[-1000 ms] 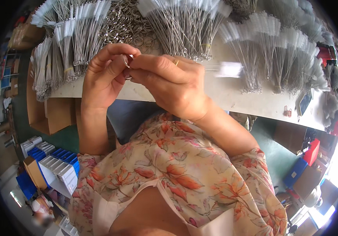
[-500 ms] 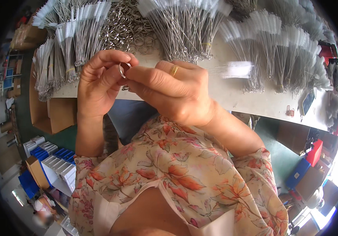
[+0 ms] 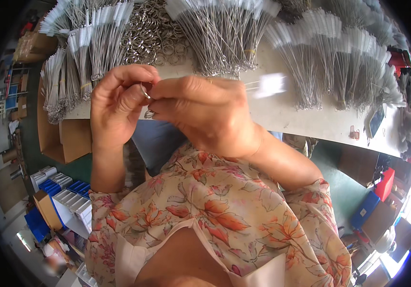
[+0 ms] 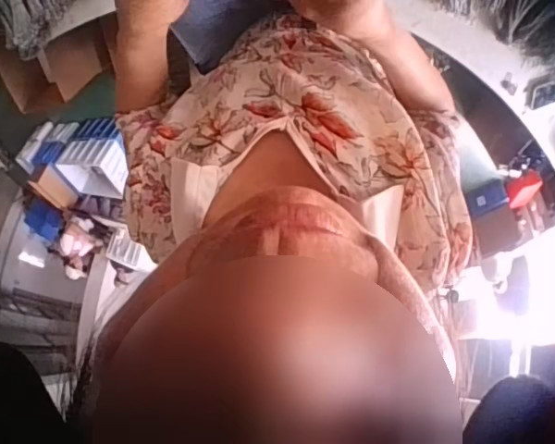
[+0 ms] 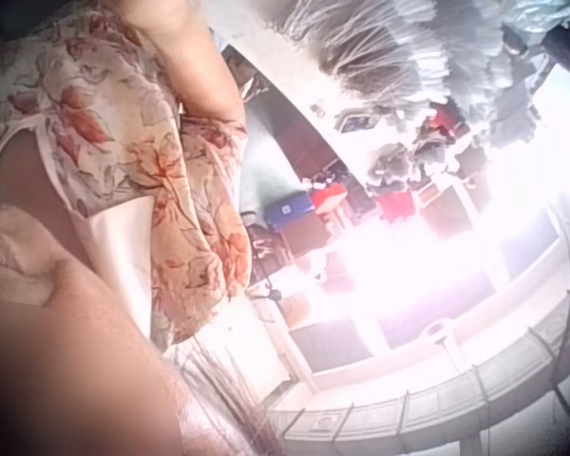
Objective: Assembling small white brushes onto metal rings and organizing them on a table in a workshop setting.
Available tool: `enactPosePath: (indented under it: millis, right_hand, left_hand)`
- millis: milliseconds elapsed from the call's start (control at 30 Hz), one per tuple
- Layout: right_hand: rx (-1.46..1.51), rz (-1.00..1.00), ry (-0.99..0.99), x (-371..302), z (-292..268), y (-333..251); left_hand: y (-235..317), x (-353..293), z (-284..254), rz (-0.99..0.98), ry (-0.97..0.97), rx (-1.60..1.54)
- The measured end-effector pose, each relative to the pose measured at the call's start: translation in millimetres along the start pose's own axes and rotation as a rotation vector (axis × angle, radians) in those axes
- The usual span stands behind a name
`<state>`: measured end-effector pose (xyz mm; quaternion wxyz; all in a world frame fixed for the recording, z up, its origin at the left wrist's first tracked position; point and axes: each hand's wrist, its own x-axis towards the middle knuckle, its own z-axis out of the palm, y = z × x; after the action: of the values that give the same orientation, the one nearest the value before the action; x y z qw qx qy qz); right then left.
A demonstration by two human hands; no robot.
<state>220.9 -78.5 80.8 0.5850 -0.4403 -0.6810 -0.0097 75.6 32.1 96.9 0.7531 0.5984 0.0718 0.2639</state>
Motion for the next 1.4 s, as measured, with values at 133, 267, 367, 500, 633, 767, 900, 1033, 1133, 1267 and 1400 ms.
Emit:
enactPosePath:
  millis: [133,267,367,500,633,767,900,1033,1133,1267,1400]
  right_hand:
    - [-0.385,-0.276,-0.047,3.8,-6.7,3.8]
    - [-0.426,-0.288,-0.182,4.8,-8.2,0.4]
    - [0.141,0.103,-0.061,9.6,-1.5,-0.5]
    - [0.66,0.811,0.038,27.6,-16.4,-20.0]
    - [0.777,0.902,0.045,29.0,-6.0,-18.6]
    - [0.783,0.929,0.025,32.3,-2.2,-20.7]
    - [0.748,0.933,-0.027,32.1,-1.0,-18.0]
    - [0.736,0.941,-0.076,34.3,-4.1,-11.7]
    - [0.661,0.907,-0.106,33.8,-4.7,-8.6]
    - [0.647,0.903,-0.052,31.3,-0.9,-13.6]
    - [0.672,0.942,-0.055,27.9,1.8,-13.4]
  left_hand:
    - [9.4,-0.1,1.7,-0.149,-0.016,-0.201]
    - [18.7,-3.9,5.0,0.037,-0.039,0.356]
    - [15.5,-7.6,13.7,0.278,0.03,0.648]
    - [3.6,-6.9,8.3,0.674,0.152,0.903]
    - [-2.4,-4.8,10.0,0.707,0.198,0.851]
    - [-4.4,-1.8,2.9,0.832,0.18,0.948]
    - [-2.0,0.3,-0.3,0.884,0.16,0.999]
    - [0.5,-6.1,-3.4,0.648,0.101,0.817]
    - [-0.6,-6.3,-3.2,0.524,0.083,0.563]
    - [-2.8,-7.2,-5.3,0.464,0.064,0.39]
    - [-7.0,-7.8,-4.4,0.506,0.113,0.386]
